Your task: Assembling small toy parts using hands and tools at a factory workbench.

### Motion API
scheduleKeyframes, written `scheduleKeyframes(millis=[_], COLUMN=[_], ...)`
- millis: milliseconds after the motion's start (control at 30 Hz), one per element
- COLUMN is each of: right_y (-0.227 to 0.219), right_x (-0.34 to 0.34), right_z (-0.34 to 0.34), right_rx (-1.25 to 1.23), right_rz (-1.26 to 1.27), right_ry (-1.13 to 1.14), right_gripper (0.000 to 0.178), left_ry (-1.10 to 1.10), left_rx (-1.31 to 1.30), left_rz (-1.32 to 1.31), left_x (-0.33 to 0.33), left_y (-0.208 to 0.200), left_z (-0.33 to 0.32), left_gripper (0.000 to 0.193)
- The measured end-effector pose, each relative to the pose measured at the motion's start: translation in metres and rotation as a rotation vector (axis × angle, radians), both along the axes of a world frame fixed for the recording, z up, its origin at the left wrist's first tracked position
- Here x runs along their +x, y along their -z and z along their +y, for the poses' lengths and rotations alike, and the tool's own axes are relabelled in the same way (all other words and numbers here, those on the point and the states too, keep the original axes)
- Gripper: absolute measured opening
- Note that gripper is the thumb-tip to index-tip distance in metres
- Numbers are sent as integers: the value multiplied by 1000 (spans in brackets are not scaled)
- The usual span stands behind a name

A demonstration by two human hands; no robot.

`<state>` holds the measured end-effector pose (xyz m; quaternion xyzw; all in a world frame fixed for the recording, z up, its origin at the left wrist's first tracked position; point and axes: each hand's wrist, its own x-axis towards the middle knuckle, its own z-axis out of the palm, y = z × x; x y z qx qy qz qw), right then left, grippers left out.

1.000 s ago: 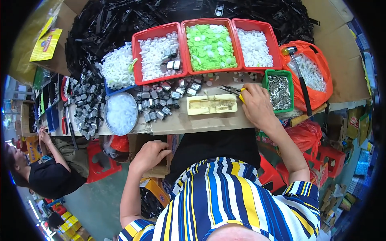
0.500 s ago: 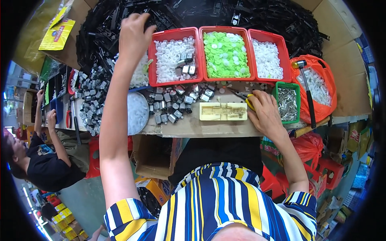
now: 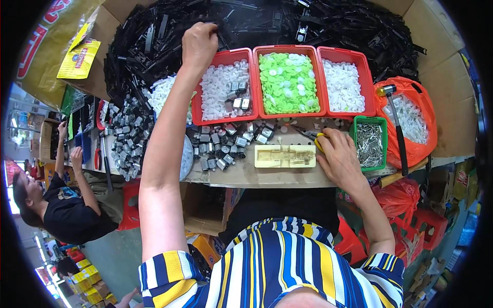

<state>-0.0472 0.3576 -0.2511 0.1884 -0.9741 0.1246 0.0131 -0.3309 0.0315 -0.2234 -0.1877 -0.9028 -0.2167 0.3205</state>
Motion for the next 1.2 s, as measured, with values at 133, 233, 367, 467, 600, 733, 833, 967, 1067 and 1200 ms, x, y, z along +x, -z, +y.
scheduleKeyframes(millis=[133, 233, 367, 467, 600, 733, 833, 967, 1067, 1200], right_y=[2, 1, 1, 1, -5, -21, -32, -35, -20, -2], right_x=[1, 1, 0, 1, 2, 0, -7, -15, -13, -4], right_z=[1, 0, 0, 0, 1, -2, -15, -36, -45, -39], right_rx=[17, 15, 15, 19, -26, -176, -330, -403, -354, -209], right_rz=[22, 16, 13, 11, -4, 90, 262, 411, 457, 325], right_ry=[2, -1, -6, -5, -4, -53, -75, -130, -170, -232], right_gripper=[44, 44, 43, 43, 42, 40, 44, 45, 34, 21], left_ry=[9, -55, 7, 19, 44, 176, 278, 431, 472, 456], left_rx=[-70, -141, -110, -302, -299, -237, -204, -194, -161, -84], left_rz=[155, 153, 139, 111, 122, 144, 85, -27, -38, -152], left_x=[5, -3, -19, -18, 4, 57, 116, 197, 235, 267], left_y=[-7, -8, -7, -20, -33, -44, -37, -13, 9, 36], left_z=[0, -19, -44, -48, -34, -9, 21, 51, 60, 69], left_gripper=[18, 33, 31, 20, 18, 19, 19, 26, 27, 29])
